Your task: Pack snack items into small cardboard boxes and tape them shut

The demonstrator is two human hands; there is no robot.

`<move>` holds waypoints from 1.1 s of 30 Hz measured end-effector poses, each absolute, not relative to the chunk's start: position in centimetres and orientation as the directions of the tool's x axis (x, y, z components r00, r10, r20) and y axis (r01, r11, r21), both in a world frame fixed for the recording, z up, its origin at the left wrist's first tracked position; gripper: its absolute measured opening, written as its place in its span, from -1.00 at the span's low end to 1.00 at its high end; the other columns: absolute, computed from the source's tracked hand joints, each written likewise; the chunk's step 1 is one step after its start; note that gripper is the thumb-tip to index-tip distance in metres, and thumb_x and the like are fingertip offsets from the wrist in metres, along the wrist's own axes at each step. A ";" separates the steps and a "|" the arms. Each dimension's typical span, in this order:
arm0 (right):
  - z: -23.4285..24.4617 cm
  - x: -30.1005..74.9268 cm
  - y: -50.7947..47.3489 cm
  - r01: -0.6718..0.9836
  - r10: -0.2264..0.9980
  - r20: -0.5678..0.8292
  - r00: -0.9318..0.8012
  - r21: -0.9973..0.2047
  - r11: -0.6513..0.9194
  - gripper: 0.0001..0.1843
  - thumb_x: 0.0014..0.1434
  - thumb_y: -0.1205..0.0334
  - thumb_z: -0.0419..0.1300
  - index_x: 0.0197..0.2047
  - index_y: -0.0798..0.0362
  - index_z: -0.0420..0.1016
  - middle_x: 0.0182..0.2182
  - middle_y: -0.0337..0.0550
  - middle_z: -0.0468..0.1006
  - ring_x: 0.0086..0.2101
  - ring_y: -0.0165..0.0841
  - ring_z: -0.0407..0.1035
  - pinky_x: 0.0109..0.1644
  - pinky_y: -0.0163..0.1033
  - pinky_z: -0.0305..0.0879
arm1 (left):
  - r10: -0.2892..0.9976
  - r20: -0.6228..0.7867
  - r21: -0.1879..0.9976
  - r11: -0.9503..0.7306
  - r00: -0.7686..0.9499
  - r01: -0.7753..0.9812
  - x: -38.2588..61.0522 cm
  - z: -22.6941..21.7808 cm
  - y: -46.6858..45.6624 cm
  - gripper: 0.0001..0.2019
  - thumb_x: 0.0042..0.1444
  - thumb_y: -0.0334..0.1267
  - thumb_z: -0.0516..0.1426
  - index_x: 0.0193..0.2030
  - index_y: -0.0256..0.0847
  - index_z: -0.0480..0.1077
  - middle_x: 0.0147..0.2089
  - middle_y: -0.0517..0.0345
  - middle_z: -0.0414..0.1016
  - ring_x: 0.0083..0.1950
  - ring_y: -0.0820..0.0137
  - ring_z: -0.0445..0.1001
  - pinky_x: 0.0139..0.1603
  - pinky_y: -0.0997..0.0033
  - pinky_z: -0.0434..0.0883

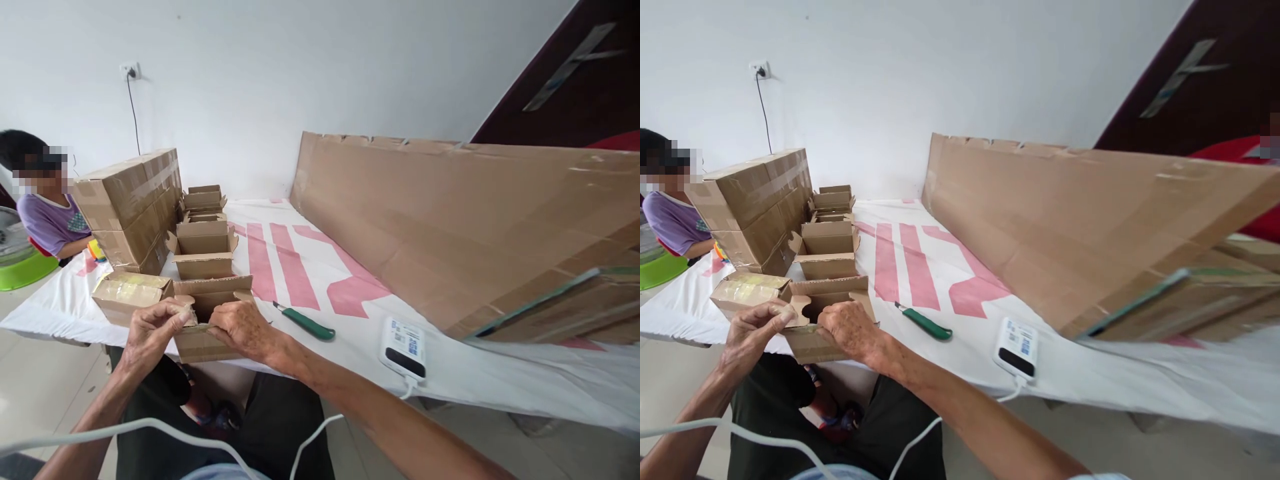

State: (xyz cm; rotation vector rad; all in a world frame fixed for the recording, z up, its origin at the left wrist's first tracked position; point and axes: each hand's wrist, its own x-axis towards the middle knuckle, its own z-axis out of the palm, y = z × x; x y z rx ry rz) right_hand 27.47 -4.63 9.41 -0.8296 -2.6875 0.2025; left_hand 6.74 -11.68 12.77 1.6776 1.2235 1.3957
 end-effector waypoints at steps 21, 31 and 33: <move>10.4 27.9 -4.3 0.023 0.770 0.354 -0.532 -0.902 0.431 -0.62 0.35 0.04 0.22 -0.44 0.06 0.52 -0.51 -0.24 0.56 -0.43 -0.40 0.40 -0.28 -0.29 0.31 | 0.958 0.281 0.853 -0.219 -0.063 0.474 4.3 7.1 -12.2 -0.66 -0.03 -0.24 0.39 -0.05 -0.13 0.65 -0.10 0.05 0.73 -0.04 0.17 0.63 0.07 0.19 0.52; 11.0 29.4 -4.4 0.119 0.832 0.281 -0.477 -0.918 0.378 -0.56 0.34 -0.09 0.20 -0.46 0.03 0.45 -0.54 -0.22 0.54 -0.51 -0.42 0.30 -0.41 -0.30 0.23 | 0.950 0.274 0.932 -0.223 -0.152 0.287 3.6 4.7 -11.1 -0.76 0.07 -0.11 0.36 -0.22 -0.24 0.67 -0.39 0.11 0.64 -0.39 0.37 0.51 -0.33 0.42 0.43; 11.4 29.1 -5.3 0.151 0.814 0.292 -0.503 -0.897 0.415 -0.62 0.33 -0.02 0.21 -0.44 0.02 0.44 -0.52 -0.24 0.53 -0.49 -0.41 0.33 -0.39 -0.30 0.25 | 0.934 0.338 0.877 -0.267 -0.117 0.400 3.9 5.3 -11.8 -0.78 0.10 -0.15 0.35 -0.17 -0.20 0.67 -0.33 0.09 0.67 -0.32 0.31 0.55 -0.24 0.37 0.46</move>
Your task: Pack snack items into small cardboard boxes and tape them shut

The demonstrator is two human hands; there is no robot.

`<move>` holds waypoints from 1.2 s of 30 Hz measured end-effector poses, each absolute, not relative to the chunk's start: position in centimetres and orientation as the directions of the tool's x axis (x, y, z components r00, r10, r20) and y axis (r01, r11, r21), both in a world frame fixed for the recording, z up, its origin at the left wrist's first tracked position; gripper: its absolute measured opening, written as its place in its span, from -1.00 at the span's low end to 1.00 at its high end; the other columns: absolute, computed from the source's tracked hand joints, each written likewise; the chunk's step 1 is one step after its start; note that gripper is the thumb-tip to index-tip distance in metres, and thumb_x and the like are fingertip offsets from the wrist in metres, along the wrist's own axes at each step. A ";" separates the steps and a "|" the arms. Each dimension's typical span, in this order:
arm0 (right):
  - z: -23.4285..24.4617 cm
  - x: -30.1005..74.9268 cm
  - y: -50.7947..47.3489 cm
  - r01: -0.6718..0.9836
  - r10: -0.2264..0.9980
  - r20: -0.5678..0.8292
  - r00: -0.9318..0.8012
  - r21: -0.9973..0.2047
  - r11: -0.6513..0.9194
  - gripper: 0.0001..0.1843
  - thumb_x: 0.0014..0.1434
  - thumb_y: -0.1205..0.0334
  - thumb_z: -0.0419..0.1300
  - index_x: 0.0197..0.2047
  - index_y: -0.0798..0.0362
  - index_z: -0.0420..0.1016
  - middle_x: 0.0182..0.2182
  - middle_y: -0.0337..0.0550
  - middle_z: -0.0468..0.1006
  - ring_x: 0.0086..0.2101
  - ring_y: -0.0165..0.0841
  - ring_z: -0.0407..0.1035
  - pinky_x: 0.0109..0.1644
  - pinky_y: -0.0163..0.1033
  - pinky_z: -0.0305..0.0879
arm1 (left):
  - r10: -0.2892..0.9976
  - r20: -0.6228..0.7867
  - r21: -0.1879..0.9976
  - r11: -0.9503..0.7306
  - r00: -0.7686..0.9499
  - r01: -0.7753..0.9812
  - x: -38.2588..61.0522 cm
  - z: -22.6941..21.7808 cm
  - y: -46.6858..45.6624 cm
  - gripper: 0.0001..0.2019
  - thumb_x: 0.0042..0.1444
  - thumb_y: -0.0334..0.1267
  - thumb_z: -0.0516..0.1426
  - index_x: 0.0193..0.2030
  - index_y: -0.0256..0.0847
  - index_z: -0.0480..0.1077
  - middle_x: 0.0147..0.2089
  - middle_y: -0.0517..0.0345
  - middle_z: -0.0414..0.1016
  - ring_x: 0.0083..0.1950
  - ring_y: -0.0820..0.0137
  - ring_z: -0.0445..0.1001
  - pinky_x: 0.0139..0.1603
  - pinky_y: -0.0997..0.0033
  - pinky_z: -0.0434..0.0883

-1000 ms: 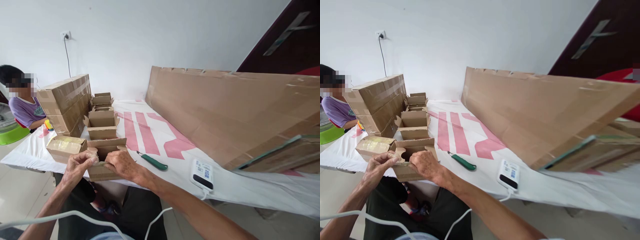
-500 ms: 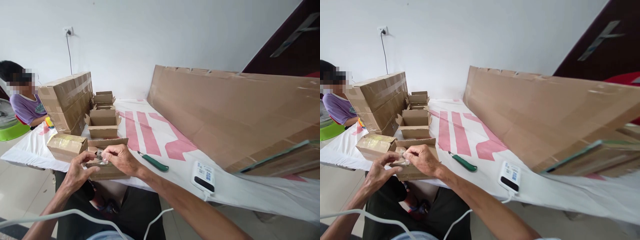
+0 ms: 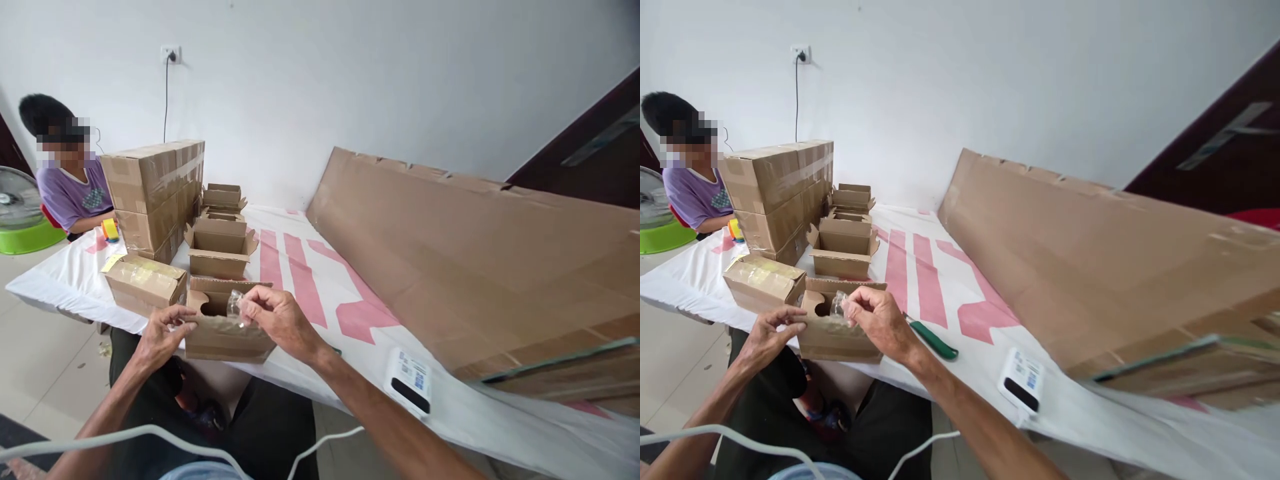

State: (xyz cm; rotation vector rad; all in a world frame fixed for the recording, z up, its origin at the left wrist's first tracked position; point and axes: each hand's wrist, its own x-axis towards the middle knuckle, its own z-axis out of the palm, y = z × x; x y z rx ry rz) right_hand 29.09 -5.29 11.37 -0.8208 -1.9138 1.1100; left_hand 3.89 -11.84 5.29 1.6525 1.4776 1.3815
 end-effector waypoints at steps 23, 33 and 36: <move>10.2 27.4 -10.4 0.260 0.674 0.223 -0.704 -0.803 0.536 -0.80 0.22 0.33 0.18 -0.46 0.02 0.37 -0.53 -0.34 0.40 -0.47 -0.44 0.22 -0.34 -0.31 0.15 | 0.936 0.342 0.938 -0.335 -0.082 0.093 7.3 6.9 -16.0 -0.73 0.14 -0.03 0.40 -0.42 -0.15 0.59 -0.35 0.10 0.61 -0.23 0.28 0.55 0.09 0.19 0.44; 10.8 27.0 -10.3 0.127 0.703 0.182 -0.687 -0.923 0.363 -0.76 0.30 0.21 0.19 -0.42 0.04 0.47 -0.48 -0.28 0.50 -0.42 -0.42 0.34 -0.27 -0.30 0.30 | 0.951 0.274 0.961 -0.278 -0.147 -0.010 7.8 7.9 -16.0 -0.63 0.12 0.07 0.39 -0.47 -0.18 0.56 -0.32 0.03 0.60 -0.14 0.19 0.53 0.02 0.17 0.45; 10.5 26.7 -10.5 0.064 0.706 0.234 -0.669 -0.927 0.368 -0.68 0.34 0.17 0.19 -0.45 0.05 0.49 -0.50 -0.26 0.53 -0.43 -0.42 0.38 -0.24 -0.29 0.35 | 0.945 0.266 0.961 -0.275 -0.191 -0.022 7.8 7.7 -16.1 -0.65 0.11 0.07 0.40 -0.47 -0.16 0.57 -0.32 0.04 0.59 -0.07 0.15 0.53 0.08 0.15 0.43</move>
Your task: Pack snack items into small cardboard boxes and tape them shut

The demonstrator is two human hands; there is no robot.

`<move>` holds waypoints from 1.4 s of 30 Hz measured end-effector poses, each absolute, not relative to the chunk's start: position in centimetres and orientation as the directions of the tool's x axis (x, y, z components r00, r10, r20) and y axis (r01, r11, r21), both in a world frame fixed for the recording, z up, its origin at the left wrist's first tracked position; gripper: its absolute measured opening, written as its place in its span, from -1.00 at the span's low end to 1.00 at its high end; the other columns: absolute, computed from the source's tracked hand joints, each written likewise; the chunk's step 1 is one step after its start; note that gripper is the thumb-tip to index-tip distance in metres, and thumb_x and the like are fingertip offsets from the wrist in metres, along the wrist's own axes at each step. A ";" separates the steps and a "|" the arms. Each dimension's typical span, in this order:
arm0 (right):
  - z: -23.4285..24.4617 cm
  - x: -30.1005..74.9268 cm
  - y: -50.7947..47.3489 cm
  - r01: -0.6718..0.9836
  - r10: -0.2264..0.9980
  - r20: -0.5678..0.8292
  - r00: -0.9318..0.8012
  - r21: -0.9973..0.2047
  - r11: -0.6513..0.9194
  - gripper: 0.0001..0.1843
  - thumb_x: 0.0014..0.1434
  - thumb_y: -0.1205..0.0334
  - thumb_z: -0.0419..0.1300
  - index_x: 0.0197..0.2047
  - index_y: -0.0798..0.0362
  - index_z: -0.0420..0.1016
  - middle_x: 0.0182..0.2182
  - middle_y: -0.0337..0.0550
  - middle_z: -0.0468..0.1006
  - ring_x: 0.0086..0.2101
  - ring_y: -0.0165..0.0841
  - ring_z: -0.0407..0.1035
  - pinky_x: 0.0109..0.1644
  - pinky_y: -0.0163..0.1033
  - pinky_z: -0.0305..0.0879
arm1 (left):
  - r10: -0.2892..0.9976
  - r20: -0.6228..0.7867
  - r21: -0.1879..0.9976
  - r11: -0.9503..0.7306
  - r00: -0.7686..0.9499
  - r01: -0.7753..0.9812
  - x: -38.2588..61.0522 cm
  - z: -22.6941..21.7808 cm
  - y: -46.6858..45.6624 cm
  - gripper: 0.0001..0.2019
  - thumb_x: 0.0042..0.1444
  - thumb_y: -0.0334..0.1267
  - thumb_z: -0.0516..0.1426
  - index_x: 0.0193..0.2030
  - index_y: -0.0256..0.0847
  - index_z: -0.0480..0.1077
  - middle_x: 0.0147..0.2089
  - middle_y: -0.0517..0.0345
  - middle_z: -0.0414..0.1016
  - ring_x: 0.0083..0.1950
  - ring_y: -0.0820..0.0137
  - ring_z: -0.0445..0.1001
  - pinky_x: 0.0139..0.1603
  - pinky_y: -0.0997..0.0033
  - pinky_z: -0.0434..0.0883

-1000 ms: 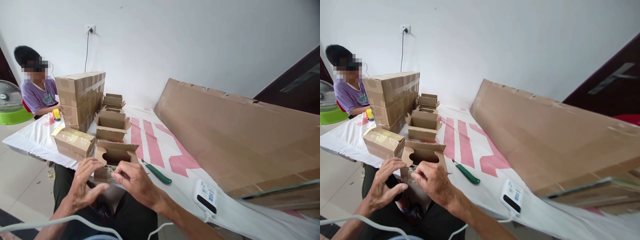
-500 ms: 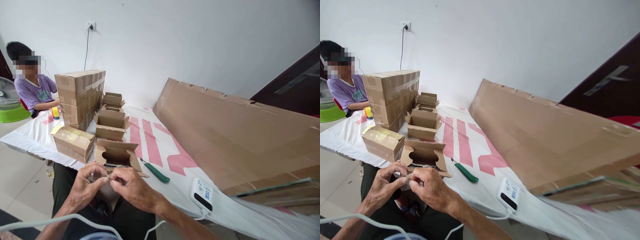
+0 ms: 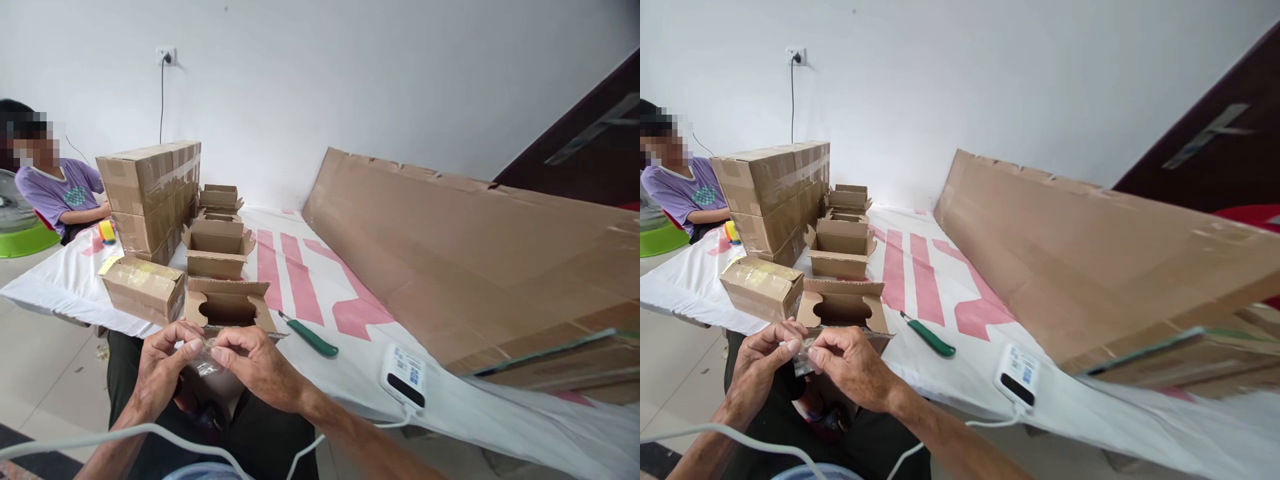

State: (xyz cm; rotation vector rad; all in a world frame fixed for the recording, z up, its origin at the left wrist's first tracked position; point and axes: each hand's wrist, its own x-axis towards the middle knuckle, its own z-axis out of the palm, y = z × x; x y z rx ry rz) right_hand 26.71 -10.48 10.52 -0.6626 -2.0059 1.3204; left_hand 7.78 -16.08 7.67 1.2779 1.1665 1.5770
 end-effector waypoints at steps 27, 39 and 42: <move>10.7 28.2 -9.4 0.050 0.765 0.305 -0.568 -0.915 0.401 -0.86 0.34 0.19 0.15 -0.28 0.00 0.43 -0.45 -0.28 0.48 -0.41 -0.41 0.37 -0.28 -0.28 0.32 | 0.819 0.573 0.706 -0.483 -0.018 0.517 6.8 8.1 -16.1 -0.81 0.23 -0.22 0.32 -0.03 -0.08 0.53 0.02 0.03 0.63 0.06 0.19 0.60 0.10 0.20 0.51; 10.4 28.1 -8.7 0.146 0.761 0.343 -0.550 -0.858 0.492 -0.83 0.32 0.21 0.15 -0.34 0.01 0.43 -0.51 -0.33 0.41 -0.47 -0.45 0.23 -0.36 -0.32 0.17 | 0.775 0.622 0.570 -0.546 0.111 0.613 7.1 8.0 -14.4 -0.78 0.20 -0.19 0.35 -0.01 -0.03 0.56 -0.01 0.07 0.71 0.22 0.05 0.57 0.33 -0.03 0.37; 10.3 28.0 -8.8 0.120 0.748 0.371 -0.550 -0.851 0.510 -0.85 0.31 0.22 0.15 -0.33 0.01 0.44 -0.49 -0.32 0.45 -0.46 -0.44 0.25 -0.35 -0.32 0.19 | 0.814 0.575 0.629 -0.502 0.079 0.593 7.7 8.1 -14.4 -0.93 0.21 -0.22 0.33 -0.17 -0.03 0.58 -0.13 0.15 0.73 0.12 0.09 0.63 0.38 -0.08 0.32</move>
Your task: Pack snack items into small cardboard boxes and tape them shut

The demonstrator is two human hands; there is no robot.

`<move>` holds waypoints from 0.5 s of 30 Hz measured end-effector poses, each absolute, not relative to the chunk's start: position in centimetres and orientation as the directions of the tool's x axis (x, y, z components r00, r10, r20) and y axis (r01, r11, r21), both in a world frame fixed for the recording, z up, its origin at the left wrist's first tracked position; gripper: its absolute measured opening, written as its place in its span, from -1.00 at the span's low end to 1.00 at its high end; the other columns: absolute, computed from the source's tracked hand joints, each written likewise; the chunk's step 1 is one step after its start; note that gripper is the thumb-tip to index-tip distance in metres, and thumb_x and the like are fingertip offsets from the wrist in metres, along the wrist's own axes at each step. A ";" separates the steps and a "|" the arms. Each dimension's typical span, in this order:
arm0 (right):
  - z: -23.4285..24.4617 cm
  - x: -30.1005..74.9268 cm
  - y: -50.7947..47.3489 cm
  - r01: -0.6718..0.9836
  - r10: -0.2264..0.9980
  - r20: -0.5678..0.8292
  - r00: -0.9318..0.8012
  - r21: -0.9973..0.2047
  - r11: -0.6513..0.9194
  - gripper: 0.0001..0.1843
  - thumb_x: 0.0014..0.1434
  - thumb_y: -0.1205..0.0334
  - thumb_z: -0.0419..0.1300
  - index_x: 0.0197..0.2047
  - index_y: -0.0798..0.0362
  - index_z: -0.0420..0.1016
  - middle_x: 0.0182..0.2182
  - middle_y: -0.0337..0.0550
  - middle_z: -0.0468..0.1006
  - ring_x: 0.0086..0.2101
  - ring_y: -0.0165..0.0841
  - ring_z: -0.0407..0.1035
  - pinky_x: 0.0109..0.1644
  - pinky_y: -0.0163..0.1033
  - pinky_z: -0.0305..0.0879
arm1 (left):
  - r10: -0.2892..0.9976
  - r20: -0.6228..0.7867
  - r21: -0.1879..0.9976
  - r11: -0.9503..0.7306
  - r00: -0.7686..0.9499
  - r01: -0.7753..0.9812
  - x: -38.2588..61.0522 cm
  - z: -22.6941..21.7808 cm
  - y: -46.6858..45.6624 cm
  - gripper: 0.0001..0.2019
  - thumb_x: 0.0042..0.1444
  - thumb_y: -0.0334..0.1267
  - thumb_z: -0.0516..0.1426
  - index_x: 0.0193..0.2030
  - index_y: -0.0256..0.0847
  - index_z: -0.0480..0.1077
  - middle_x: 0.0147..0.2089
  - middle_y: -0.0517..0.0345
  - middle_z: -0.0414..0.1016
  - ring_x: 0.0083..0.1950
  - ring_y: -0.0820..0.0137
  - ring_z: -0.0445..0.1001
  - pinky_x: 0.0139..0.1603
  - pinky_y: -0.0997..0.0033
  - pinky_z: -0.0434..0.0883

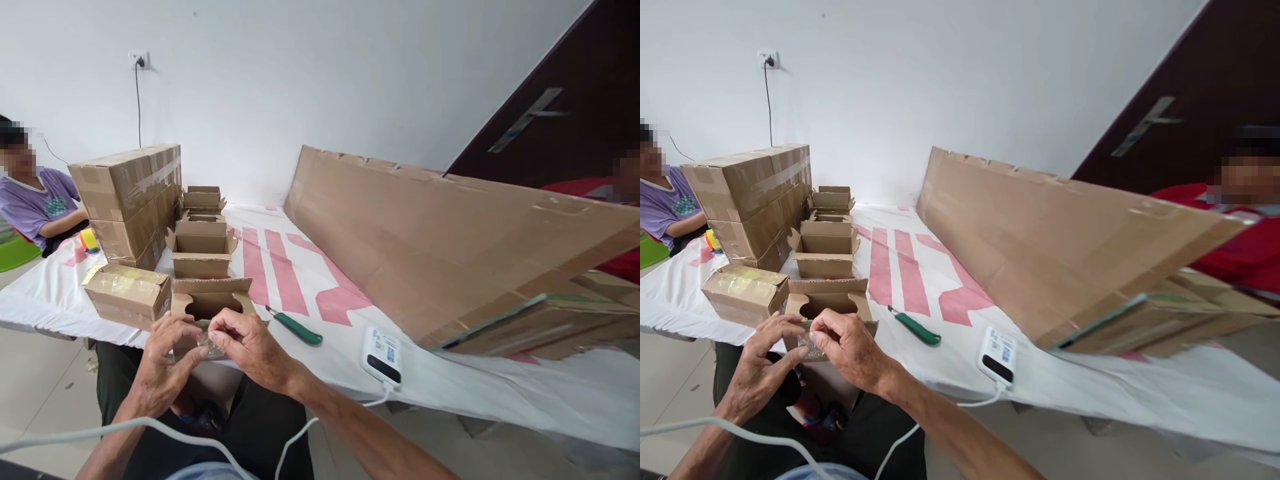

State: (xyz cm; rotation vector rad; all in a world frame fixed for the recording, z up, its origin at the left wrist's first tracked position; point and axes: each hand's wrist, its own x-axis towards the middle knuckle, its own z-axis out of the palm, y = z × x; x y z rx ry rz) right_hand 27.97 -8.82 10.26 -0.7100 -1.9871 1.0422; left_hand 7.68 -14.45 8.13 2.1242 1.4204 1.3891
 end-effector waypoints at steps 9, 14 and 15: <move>9.9 27.2 -8.9 0.086 0.684 0.490 -0.540 -0.777 0.624 -0.79 0.33 0.26 0.18 -0.39 0.00 0.45 -0.52 -0.31 0.45 -0.48 -0.43 0.28 -0.35 -0.33 0.22 | 0.898 0.437 0.784 -0.352 -0.052 0.511 7.9 9.2 -16.1 -0.87 0.24 -0.19 0.27 -0.34 -0.09 0.56 -0.34 0.20 0.63 -0.25 0.29 0.60 0.04 0.21 0.52; 13.1 24.5 -6.5 0.058 0.578 0.574 -0.580 -0.678 0.733 -0.82 0.35 0.32 0.15 -0.32 0.00 0.47 -0.49 -0.30 0.49 -0.46 -0.43 0.32 -0.34 -0.32 0.21 | 0.860 0.497 0.743 -0.352 -0.117 0.569 4.9 12.0 -14.2 -0.85 0.22 -0.14 0.28 -0.32 -0.12 0.59 -0.35 0.17 0.64 -0.29 0.32 0.58 -0.22 0.37 0.50; 14.2 23.3 -5.4 0.047 0.555 0.590 -0.587 -0.660 0.750 -0.83 0.34 0.33 0.14 -0.31 0.01 0.47 -0.47 -0.29 0.50 -0.45 -0.42 0.33 -0.33 -0.31 0.21 | 0.834 0.533 0.725 -0.365 -0.141 0.584 3.7 13.0 -13.2 -0.84 0.20 -0.12 0.29 -0.32 -0.12 0.60 -0.34 0.15 0.66 -0.27 0.30 0.60 -0.20 0.36 0.52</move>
